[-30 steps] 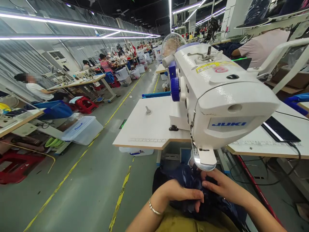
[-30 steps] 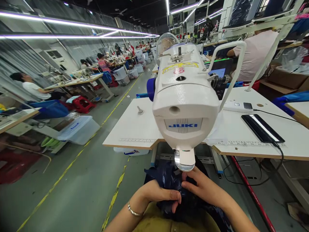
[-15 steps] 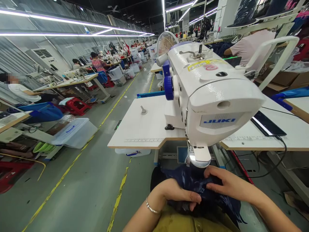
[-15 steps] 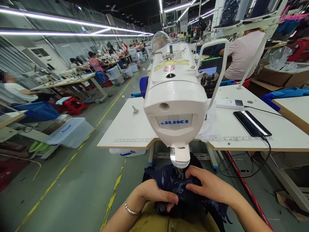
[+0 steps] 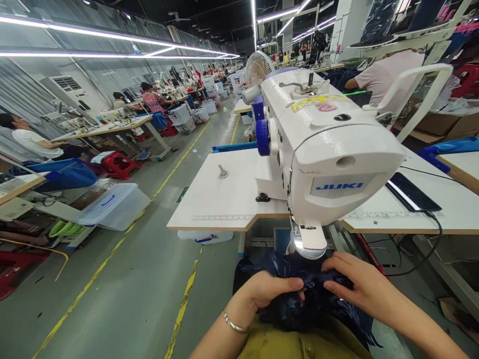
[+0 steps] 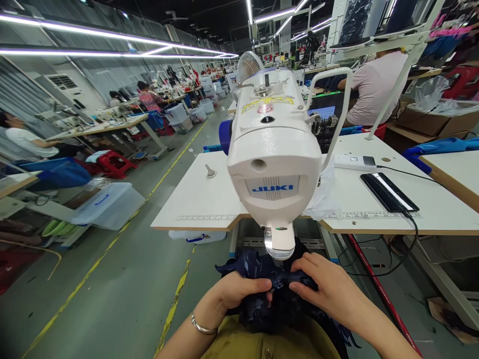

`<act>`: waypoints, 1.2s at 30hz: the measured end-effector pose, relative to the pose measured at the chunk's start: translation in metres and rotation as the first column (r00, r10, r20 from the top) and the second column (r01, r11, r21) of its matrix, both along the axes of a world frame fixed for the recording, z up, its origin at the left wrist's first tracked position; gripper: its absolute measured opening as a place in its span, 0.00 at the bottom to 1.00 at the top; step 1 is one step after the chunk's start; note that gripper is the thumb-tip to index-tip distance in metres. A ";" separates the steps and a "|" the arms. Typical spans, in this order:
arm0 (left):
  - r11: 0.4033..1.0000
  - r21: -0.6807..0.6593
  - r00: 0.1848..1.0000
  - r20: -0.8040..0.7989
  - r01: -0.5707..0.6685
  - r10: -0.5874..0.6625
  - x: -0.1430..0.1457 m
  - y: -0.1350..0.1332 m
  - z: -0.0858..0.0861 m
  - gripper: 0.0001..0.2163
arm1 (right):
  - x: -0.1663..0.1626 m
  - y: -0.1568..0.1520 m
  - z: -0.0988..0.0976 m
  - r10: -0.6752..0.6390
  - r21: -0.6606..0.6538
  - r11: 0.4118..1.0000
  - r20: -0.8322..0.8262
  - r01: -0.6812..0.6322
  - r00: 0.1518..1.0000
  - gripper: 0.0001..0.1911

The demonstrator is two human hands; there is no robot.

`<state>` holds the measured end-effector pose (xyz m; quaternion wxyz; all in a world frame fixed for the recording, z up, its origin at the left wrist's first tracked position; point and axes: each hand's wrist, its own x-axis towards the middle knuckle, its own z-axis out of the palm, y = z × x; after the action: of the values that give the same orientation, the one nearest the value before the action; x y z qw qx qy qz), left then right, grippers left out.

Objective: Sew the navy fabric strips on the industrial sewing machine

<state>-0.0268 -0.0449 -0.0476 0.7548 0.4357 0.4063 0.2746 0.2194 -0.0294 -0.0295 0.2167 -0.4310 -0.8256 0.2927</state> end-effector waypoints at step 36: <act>0.885 -0.060 0.884 0.051 -0.461 0.464 0.030 0.051 0.031 0.26 | -0.002 0.182 0.012 -0.306 0.209 0.925 -0.088 0.318 0.948 0.11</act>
<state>0.0028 0.0058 -0.0168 0.6901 0.2996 0.4802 0.4509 0.2174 0.1525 -0.0175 0.3290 -0.5219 -0.7679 0.1725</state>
